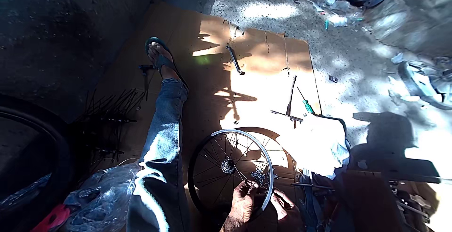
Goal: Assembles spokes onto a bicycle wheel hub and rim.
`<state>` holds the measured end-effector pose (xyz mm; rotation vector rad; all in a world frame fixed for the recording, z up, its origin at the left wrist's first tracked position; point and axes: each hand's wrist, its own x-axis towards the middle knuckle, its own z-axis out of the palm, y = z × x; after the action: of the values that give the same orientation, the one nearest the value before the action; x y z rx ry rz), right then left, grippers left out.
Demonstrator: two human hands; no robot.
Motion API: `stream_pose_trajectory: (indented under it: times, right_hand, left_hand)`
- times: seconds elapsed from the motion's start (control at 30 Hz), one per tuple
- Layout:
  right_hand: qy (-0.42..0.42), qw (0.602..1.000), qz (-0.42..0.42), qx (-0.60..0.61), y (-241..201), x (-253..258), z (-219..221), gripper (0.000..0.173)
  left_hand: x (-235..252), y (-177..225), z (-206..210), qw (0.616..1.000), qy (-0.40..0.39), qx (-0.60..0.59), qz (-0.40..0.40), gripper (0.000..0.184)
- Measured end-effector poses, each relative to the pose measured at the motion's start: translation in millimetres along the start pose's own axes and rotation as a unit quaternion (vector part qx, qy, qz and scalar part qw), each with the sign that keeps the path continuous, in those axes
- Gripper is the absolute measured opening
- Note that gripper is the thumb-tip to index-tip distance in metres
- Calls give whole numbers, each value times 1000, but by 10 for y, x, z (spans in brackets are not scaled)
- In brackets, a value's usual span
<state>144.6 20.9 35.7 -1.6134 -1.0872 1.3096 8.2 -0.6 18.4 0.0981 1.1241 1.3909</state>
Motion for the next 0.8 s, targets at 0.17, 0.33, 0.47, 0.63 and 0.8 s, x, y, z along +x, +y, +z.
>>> stream_pose_trajectory:
  times: [0.17,0.33,0.47,0.63,0.8]
  right_hand:
    - [-32,997,-59,-37,36,25,-53,17]
    - [-44,992,-89,-73,92,50,-79,18]
    - [-89,974,-176,-112,153,136,-154,16]
    - [-92,935,-254,-229,176,211,-195,16]
    - [-141,957,-196,-159,146,203,-202,26]
  left_hand:
    - [-6,-4,2,1000,1,-1,-9,13]
    - [-16,21,5,1000,8,1,-11,12]
    - [-11,29,-3,1000,12,15,-14,12]
    - [-2,44,-20,999,14,31,-22,13]
    - [-17,55,-20,999,18,31,-35,14]
